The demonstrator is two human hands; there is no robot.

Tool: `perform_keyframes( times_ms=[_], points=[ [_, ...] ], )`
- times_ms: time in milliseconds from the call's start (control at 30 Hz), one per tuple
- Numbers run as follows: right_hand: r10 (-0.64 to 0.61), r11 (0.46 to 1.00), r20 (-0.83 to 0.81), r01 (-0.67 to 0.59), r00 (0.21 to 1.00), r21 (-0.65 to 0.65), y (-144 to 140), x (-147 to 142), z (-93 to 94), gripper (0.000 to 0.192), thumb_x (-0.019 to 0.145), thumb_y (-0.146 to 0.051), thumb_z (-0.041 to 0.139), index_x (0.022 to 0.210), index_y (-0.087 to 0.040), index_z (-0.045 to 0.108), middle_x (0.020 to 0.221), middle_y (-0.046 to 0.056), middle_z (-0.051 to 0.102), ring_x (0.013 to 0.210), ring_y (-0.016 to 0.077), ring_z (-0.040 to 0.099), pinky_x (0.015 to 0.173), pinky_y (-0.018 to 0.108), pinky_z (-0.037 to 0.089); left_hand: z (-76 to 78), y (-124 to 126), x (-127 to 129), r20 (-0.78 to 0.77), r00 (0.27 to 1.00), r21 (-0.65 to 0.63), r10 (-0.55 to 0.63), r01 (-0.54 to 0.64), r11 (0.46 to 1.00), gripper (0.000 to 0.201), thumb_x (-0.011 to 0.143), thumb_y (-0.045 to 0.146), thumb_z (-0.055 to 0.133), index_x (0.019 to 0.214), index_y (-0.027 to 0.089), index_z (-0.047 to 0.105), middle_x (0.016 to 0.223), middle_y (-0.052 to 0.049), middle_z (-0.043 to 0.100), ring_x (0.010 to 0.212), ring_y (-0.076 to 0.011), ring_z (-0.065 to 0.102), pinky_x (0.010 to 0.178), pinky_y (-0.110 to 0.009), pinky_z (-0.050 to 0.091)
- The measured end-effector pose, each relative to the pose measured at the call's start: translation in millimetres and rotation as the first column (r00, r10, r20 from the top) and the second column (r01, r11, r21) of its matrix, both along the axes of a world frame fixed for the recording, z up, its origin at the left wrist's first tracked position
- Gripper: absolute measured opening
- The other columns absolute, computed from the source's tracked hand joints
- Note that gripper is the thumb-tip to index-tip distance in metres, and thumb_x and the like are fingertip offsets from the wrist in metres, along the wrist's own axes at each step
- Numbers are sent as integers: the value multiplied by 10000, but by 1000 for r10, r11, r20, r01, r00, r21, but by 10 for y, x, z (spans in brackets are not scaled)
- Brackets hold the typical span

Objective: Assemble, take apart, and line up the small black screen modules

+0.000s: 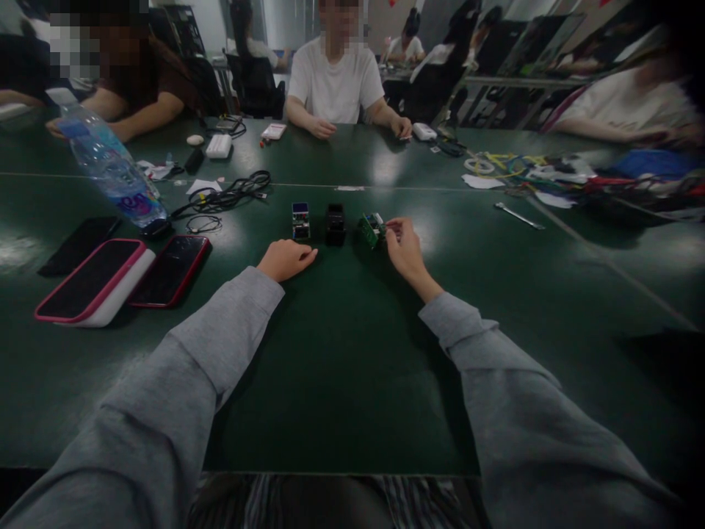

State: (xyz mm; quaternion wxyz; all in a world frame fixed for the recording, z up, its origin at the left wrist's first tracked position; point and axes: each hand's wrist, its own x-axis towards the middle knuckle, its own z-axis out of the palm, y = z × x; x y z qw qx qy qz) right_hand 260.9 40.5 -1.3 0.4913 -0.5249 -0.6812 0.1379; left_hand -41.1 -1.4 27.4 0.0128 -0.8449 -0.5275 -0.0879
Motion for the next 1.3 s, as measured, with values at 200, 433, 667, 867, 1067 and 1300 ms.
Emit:
perform_keyframes(
  times_ms=[200,433,667,867,1067,1300],
  points=[
    [-3,1000,96,3,995,3,-39,-18,-6,427,838,-506,653,1124,-223,511,1074,127,659,956,281,658,870,476,551,-10,3,1,-2,1000,13,-13,13,1000,539,1027,506,325,789,211,708,741,-61,695,668,-194,617,591,-311,352],
    [8,999,49,-7,999,-33,-1,12,-17,355,915,-490,524,1149,-226,562,997,104,682,932,276,664,865,462,543,-24,11,-1,-10,1000,23,-1,1,1000,543,1023,509,322,782,212,708,728,-62,691,663,-189,612,595,-308,360],
    [4,1000,115,-1,993,-25,44,72,-54,562,1012,-642,265,1189,-233,608,1033,106,693,980,280,654,904,452,520,-2,0,-2,-4,1000,11,0,0,1000,535,1024,506,331,780,214,708,729,-62,691,669,-197,617,600,-314,368],
    [-34,999,162,34,986,3,156,112,-150,629,1007,-677,190,1126,-241,628,1111,119,692,1054,309,623,969,509,492,4,-6,-2,2,1000,2,2,-2,1000,528,1024,503,335,785,211,704,733,-58,690,664,-191,612,593,-310,355],
    [-96,994,137,103,986,-40,201,167,-175,552,1024,-605,234,1098,-230,632,1063,140,683,1047,309,626,959,515,486,-8,-1,-7,8,1000,-9,-14,14,1000,523,1028,495,340,795,203,706,749,-59,696,664,-184,611,601,-309,363],
    [41,999,325,-51,945,21,64,54,-82,660,978,-640,422,1480,-212,451,1344,172,551,1276,349,498,1086,570,404,-3,2,1,-5,1000,5,-5,5,1000,537,1028,503,332,806,203,718,754,-67,700,676,-191,621,601,-306,356]
  ],
)
